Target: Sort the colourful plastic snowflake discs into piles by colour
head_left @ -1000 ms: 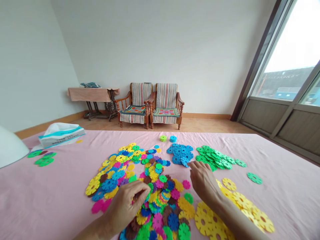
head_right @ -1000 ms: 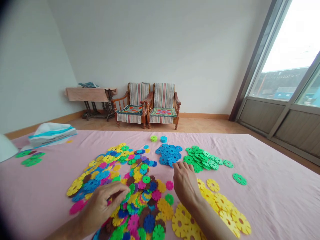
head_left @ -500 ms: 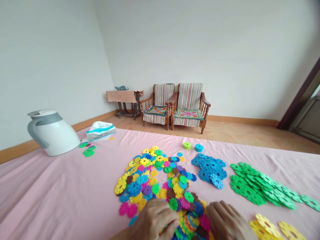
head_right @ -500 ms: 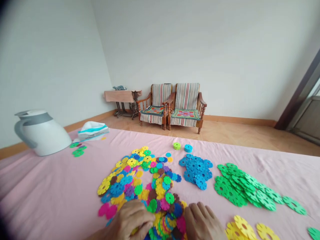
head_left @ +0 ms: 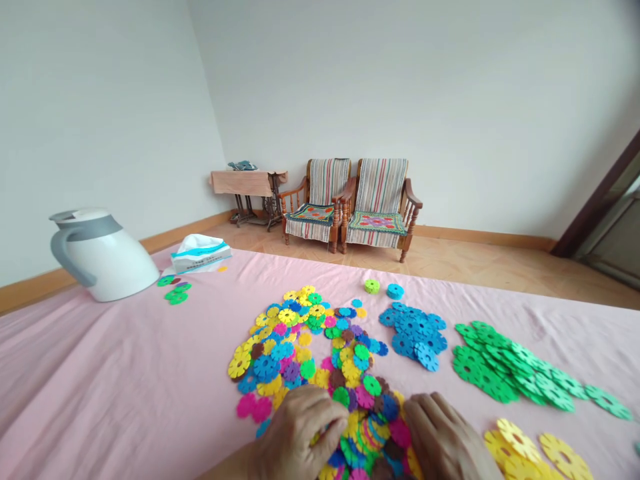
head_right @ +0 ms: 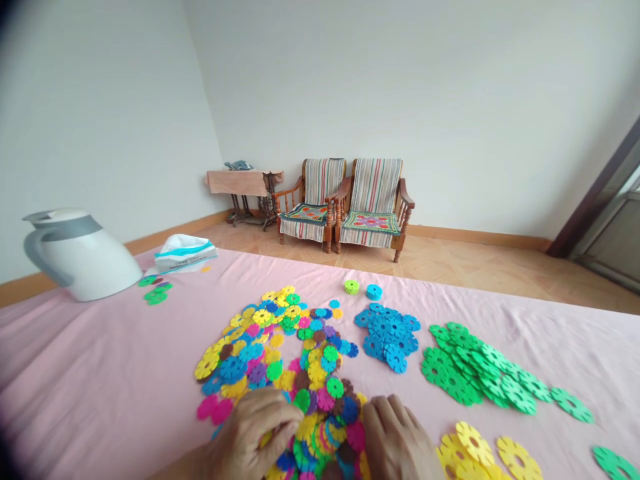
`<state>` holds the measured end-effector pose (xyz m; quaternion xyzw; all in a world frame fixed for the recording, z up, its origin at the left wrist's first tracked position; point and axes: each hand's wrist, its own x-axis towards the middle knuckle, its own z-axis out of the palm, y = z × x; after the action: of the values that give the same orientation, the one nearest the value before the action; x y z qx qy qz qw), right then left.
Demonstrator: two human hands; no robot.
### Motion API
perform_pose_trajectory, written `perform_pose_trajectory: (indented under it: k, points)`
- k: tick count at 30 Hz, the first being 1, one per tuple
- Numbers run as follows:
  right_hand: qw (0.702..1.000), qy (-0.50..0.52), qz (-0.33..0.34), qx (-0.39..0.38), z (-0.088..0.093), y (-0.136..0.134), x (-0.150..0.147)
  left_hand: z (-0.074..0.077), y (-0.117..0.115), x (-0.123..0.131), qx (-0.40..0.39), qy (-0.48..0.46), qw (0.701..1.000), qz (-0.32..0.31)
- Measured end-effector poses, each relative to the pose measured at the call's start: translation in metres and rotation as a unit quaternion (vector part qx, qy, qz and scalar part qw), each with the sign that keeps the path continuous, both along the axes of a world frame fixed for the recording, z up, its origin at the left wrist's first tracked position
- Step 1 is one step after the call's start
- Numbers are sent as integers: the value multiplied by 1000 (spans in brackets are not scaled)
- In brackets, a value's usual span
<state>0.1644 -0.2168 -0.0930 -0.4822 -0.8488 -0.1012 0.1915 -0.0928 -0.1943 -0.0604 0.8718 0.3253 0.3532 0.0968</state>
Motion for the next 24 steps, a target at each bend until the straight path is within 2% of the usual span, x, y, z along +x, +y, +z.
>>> perform_pose_trajectory:
  k: [5, 9, 16, 21, 24]
  points:
    - [999, 2, -40, -13, 10, -3, -8, 1, 9, -2, 18, -68, 997, 16]
    - [997, 10, -56, -49, 16, -5, -8, 3, 19, -9, 43, -114, 990, 68]
    - [997, -14, -51, -64, 25, -8, -7, 6, 37, -20, 59, -127, 978, 151]
    - [995, -16, -65, -70, 26, -6, -4, 4, 40, -19, 53, -115, 979, 158]
    - [997, 19, -40, -67, 27, -6, -8, 3, 40, -18, 53, -103, 982, 150]
